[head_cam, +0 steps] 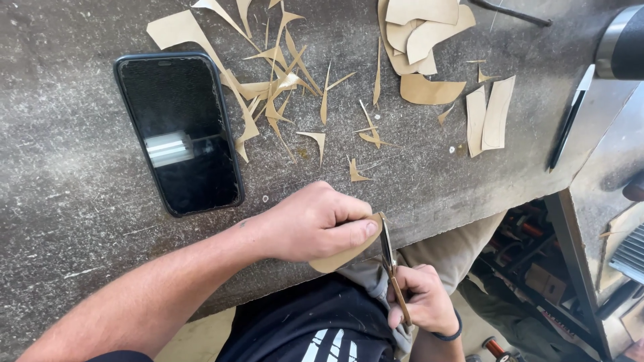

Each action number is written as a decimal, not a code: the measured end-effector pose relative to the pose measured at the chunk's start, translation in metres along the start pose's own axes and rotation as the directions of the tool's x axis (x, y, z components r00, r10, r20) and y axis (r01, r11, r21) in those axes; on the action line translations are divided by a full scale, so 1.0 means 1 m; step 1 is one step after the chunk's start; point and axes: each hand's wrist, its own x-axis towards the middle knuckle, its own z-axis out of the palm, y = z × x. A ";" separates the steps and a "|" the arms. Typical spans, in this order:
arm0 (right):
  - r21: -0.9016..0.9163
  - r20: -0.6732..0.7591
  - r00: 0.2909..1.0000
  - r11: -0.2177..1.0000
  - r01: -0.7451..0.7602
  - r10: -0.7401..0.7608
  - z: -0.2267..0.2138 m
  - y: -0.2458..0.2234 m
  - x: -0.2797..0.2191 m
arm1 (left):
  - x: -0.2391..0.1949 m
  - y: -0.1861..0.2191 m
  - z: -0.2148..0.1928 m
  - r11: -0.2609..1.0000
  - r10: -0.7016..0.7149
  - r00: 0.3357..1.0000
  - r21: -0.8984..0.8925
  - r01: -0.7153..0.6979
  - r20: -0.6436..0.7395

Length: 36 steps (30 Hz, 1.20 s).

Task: Cutting and trimming small pieces of insulation material using scissors on a workbench

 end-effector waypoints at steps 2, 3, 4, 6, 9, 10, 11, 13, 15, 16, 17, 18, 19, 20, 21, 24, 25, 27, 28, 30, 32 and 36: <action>0.018 0.023 1.000 1.000 0.009 -0.009 0.000 0.000 0.002 | 0.000 0.004 -0.003 1.000 -0.001 1.000 -0.020 0.002 0.013; 0.038 0.046 0.999 0.999 0.015 -0.017 0.000 -0.001 0.002 | 0.000 0.006 -0.004 0.999 -0.004 1.000 -0.040 0.005 0.028; 0.038 0.047 0.999 0.999 0.014 -0.016 0.002 -0.003 0.004 | 0.000 0.007 -0.004 0.999 -0.005 1.000 -0.041 0.006 0.027; 0.047 0.035 0.999 0.999 0.018 -0.020 0.005 -0.007 0.008 | -0.001 0.007 -0.004 0.999 0.043 0.999 -0.026 -0.042 0.014; 0.088 0.023 0.999 0.996 0.022 -0.024 0.010 -0.010 0.012 | -0.001 0.004 -0.003 0.998 0.048 0.998 -0.034 -0.047 0.041; 0.089 0.025 0.999 0.996 0.023 -0.026 0.011 -0.009 0.012 | -0.001 0.005 -0.004 0.998 0.047 0.998 -0.033 -0.046 0.040; 0.082 0.027 0.999 0.996 0.023 -0.025 0.012 -0.008 0.012 | -0.001 0.005 -0.004 0.998 0.041 0.998 -0.045 -0.039 0.046; 0.073 0.028 0.999 0.997 0.024 -0.026 0.013 -0.007 0.011 | 0.000 0.007 -0.006 0.998 0.038 0.998 -0.056 -0.035 0.051; 0.039 0.022 0.999 0.999 0.024 -0.025 0.015 -0.005 0.010 | -0.001 0.009 -0.006 0.997 0.030 0.998 -0.069 -0.026 0.060; 0.039 0.021 0.999 0.999 0.023 -0.024 0.015 -0.004 0.010 | -0.001 0.008 -0.006 0.997 0.031 0.998 -0.069 -0.026 0.060; 0.040 0.020 1.000 0.999 0.021 -0.022 0.015 -0.003 0.009 | -0.001 0.008 -0.006 0.997 0.037 0.997 -0.067 -0.032 0.066; 0.041 0.019 1.000 0.999 0.021 -0.022 0.015 -0.002 0.009 | 0.000 0.007 -0.006 0.997 0.043 0.997 -0.064 -0.039 0.071; 0.041 0.018 1.000 0.999 0.022 -0.023 0.015 -0.002 0.008 | -0.001 0.008 -0.006 0.997 0.044 0.997 -0.063 -0.040 0.071; 0.041 0.014 1.000 0.999 0.026 -0.027 0.015 -0.001 0.009 | -0.001 0.008 -0.007 0.998 0.021 0.996 -0.059 -0.016 0.081; 0.042 0.010 0.999 0.999 0.030 -0.031 0.015 -0.001 0.009 | -0.001 0.008 -0.007 0.998 -0.002 0.996 -0.054 0.007 0.092; 0.036 0.029 0.999 0.999 0.035 -0.036 0.011 -0.002 0.010 | -0.001 0.007 -0.007 0.998 0.017 0.996 -0.065 -0.011 0.091; 0.036 0.029 0.999 0.999 0.035 -0.036 0.010 -0.004 0.010 | -0.001 0.007 -0.008 0.998 0.017 0.996 -0.065 -0.011 0.091; 0.060 0.035 0.998 0.997 0.046 -0.048 0.007 -0.007 0.012 | -0.001 0.008 -0.010 0.997 -0.012 0.993 -0.078 0.021 0.116; 0.060 0.035 0.998 0.997 0.047 -0.050 0.006 -0.007 0.011 | -0.001 0.009 -0.010 0.997 -0.011 0.993 -0.077 0.020 0.116; 0.019 0.031 0.998 0.998 0.061 -0.061 0.005 -0.007 0.011 | -0.001 0.009 -0.010 0.998 -0.026 0.990 -0.059 0.035 0.140; 0.021 0.035 0.996 0.997 0.080 -0.081 0.006 -0.005 0.012 | -0.001 0.008 -0.010 0.997 -0.002 0.990 -0.071 0.012 0.140; 0.171 0.037 0.984 0.971 0.166 -0.174 0.002 -0.008 0.021 | -0.001 0.009 -0.012 0.996 0.057 0.985 -0.073 -0.045 0.163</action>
